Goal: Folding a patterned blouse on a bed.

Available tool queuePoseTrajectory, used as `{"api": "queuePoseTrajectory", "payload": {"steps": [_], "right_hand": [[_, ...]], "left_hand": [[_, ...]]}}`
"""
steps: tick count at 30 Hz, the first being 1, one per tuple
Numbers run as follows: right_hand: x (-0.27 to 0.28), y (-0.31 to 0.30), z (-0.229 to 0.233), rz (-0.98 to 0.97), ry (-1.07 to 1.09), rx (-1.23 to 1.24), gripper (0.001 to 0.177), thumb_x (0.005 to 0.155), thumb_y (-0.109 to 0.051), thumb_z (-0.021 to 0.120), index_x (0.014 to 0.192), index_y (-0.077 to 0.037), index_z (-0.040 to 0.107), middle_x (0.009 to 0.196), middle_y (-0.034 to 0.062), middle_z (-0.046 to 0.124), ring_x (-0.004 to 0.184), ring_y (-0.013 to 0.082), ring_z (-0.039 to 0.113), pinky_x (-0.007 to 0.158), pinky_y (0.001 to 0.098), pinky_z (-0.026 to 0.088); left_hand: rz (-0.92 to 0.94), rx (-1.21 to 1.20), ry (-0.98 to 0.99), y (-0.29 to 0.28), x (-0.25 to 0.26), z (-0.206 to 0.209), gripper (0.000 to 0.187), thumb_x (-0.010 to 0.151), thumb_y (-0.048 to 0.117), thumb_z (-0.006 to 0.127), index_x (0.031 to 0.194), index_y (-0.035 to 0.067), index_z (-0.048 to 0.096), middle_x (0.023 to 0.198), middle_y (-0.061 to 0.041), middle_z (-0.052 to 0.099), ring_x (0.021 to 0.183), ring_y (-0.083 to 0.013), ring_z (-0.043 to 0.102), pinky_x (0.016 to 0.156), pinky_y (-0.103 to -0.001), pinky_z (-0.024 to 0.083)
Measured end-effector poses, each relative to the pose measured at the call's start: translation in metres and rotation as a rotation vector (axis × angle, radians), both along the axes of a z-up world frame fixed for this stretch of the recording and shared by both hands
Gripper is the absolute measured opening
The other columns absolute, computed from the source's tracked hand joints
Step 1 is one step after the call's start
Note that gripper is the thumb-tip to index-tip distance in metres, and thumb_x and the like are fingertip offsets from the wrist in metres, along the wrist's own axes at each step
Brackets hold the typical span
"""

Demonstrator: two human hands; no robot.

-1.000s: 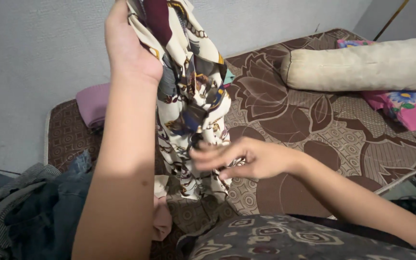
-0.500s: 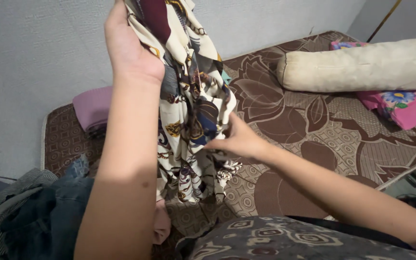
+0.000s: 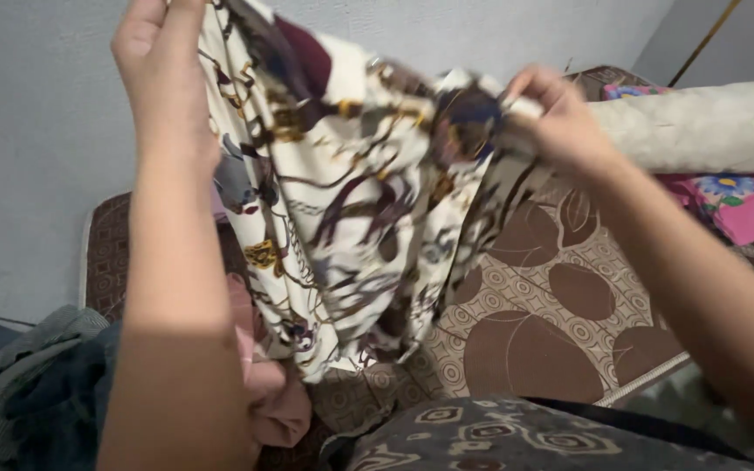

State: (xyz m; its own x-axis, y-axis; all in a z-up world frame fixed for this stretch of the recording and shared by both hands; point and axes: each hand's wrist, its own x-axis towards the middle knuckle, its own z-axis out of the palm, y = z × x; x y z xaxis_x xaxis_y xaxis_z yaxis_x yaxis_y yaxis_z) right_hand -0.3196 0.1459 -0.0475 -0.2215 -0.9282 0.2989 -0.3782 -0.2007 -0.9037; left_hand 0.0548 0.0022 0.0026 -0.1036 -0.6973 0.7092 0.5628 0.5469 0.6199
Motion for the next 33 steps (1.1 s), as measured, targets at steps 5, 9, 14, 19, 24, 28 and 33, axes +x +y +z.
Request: {"api": "queuePoseTrajectory", "payload": {"steps": [5,9,14,19,24,28,33], "right_hand": [[-0.065,-0.013,0.041,-0.026,0.078,-0.072,0.013,0.103,-0.007,0.065,0.11,-0.014,0.058,0.1,0.0003,0.069,0.074,0.0077,0.064,0.053,0.0209,0.046],[-0.074,-0.005,0.07,0.101,0.068,-0.105,0.017,0.106,-0.001,0.061,0.122,-0.009,0.064,0.101,0.0039,0.069,0.081,0.0106,0.065,0.066,0.0232,0.053],[-0.068,-0.001,0.082,0.096,0.013,-0.114,0.022,0.103,-0.002,0.055,0.121,-0.007,0.067,0.104,0.0044,0.072,0.088,0.0128,0.072,0.077,0.027,0.061],[-0.071,-0.008,0.077,0.189,-0.058,-0.134,0.019,0.107,0.0,0.054,0.119,-0.006,0.067,0.109,0.0054,0.069,0.093,0.0129,0.069,0.081,0.0294,0.059],[-0.035,-0.001,0.076,-0.08,-0.024,0.083,0.022,0.1,-0.005,0.045,0.101,-0.005,0.067,0.098,0.0026,0.07,0.072,0.0146,0.063,0.071,0.0339,0.061],[-0.04,-0.013,0.049,0.105,-0.037,0.084,0.02,0.1,-0.002,0.048,0.102,-0.005,0.068,0.091,0.0058,0.066,0.075,0.014,0.061,0.07,0.0296,0.055],[-0.019,-0.019,0.02,0.177,-0.106,0.165,0.021,0.097,-0.006,0.051,0.103,-0.003,0.07,0.095,0.008,0.07,0.082,0.0161,0.064,0.076,0.0296,0.054]], "left_hand": [[0.274,-0.156,-0.323,-0.008,0.006,0.02,0.016,0.108,0.014,0.076,0.109,-0.002,0.076,0.103,-0.001,0.076,0.089,-0.0063,0.063,0.082,-0.027,0.051],[0.302,-0.157,-0.553,0.022,0.003,0.045,0.013,0.099,0.016,0.071,0.106,0.005,0.072,0.096,0.006,0.074,0.081,-0.0005,0.064,0.075,-0.021,0.052],[0.14,0.031,-0.679,0.009,0.004,0.032,0.011,0.104,0.014,0.07,0.109,0.005,0.071,0.09,0.002,0.071,0.076,-0.0058,0.064,0.065,-0.024,0.053],[0.091,0.397,-0.816,0.046,-0.012,0.034,0.016,0.1,0.019,0.062,0.108,0.005,0.067,0.088,-0.007,0.076,0.074,-0.0147,0.072,0.061,-0.031,0.059],[-0.473,1.115,-0.506,0.031,-0.045,-0.087,0.023,0.094,0.017,0.061,0.105,-0.002,0.066,0.102,-0.019,0.076,0.089,-0.0275,0.073,0.074,-0.039,0.065],[-0.344,1.272,0.106,0.023,-0.083,-0.163,0.025,0.096,0.021,0.054,0.103,-0.001,0.062,0.095,-0.019,0.072,0.085,-0.0294,0.07,0.076,-0.043,0.064],[-0.309,0.697,0.46,0.027,-0.087,-0.03,0.047,0.097,0.037,0.041,0.118,0.001,0.062,0.098,-0.018,0.069,0.084,-0.0257,0.069,0.072,-0.043,0.063]]}}
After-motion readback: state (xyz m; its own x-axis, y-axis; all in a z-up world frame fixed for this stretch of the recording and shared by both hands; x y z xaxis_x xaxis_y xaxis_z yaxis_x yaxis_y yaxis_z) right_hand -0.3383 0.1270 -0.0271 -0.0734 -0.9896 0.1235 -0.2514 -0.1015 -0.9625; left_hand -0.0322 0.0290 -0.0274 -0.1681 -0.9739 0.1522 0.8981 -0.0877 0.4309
